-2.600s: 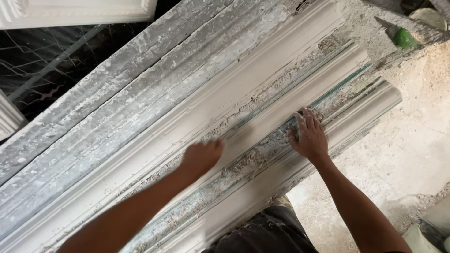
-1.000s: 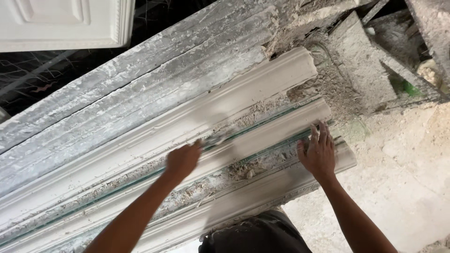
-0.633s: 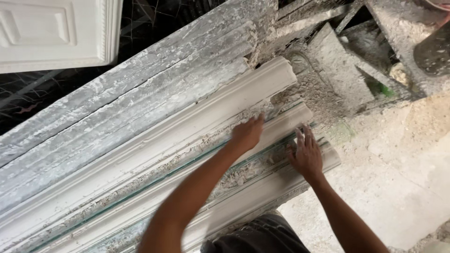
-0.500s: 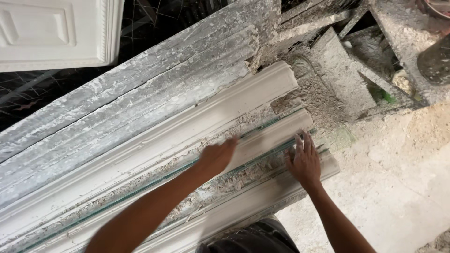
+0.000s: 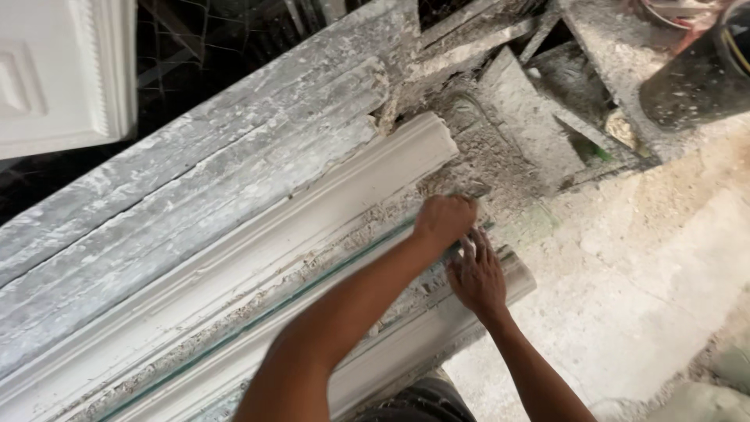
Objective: The person uses a small putty knife to scrape excess plaster and residue from the grooves of long decorative plaster cornice moldings laid on a work table, working along the fluted profiles section by section and brushing debris aside with their hand.
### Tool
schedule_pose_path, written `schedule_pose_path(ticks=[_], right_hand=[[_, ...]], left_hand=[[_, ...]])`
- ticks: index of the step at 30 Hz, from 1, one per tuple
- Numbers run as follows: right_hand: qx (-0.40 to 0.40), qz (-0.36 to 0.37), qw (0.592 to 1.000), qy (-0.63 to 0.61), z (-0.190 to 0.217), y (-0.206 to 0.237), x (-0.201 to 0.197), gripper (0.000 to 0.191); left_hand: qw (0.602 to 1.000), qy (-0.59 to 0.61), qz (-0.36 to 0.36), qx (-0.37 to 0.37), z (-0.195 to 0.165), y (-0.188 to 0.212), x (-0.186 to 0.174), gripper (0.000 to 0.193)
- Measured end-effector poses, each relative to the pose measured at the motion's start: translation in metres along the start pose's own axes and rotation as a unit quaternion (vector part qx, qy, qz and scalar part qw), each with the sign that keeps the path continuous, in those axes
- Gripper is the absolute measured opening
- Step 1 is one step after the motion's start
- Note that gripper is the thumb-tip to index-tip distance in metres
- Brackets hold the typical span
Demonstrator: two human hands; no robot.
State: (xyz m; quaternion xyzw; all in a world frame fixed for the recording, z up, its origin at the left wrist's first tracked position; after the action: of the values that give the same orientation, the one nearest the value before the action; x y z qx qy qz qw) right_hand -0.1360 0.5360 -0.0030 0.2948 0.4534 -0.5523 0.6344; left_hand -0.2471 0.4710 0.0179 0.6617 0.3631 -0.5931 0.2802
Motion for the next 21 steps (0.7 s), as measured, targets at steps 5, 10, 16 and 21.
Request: schedule_pose_path(ticks=[5,10,16,21], right_hand=[[0.012,0.015,1.0,0.022,-0.005,0.003,0.009,0.065],[0.008,0.042,0.997,0.067,-0.008,-0.003,0.019,0.069],[0.01,0.003,1.0,0.005,0.002,-0.003,-0.002,0.061],[0.013,0.006,0.999,0.032,0.0,-0.003,0.002,0.059]], left_hand=[[0.988,0.027,0.145,-0.044,0.04,0.065,-0.014,0.015],[0.949,0.174,0.164,-0.208,0.091,0.112,-0.028,0.03],[0.952,0.183,0.055,-0.238,0.049,0.013,0.01,0.024],[0.94,0.224,0.097,-0.239,0.082,0.067,0.014,0.032]])
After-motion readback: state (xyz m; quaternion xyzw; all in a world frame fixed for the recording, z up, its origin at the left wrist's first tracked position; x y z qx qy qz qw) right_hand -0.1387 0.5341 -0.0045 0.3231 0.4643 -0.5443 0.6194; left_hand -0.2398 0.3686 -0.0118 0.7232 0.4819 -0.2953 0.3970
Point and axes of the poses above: each hand's wrist, its own y-axis away from the middle knuckle, its own x-axis out of the palm, z = x × y, the point moved 8 cm from there along -y, towards the middle knuckle, and after that the axes turned 4 degrees about z, right-handed, at the moved point
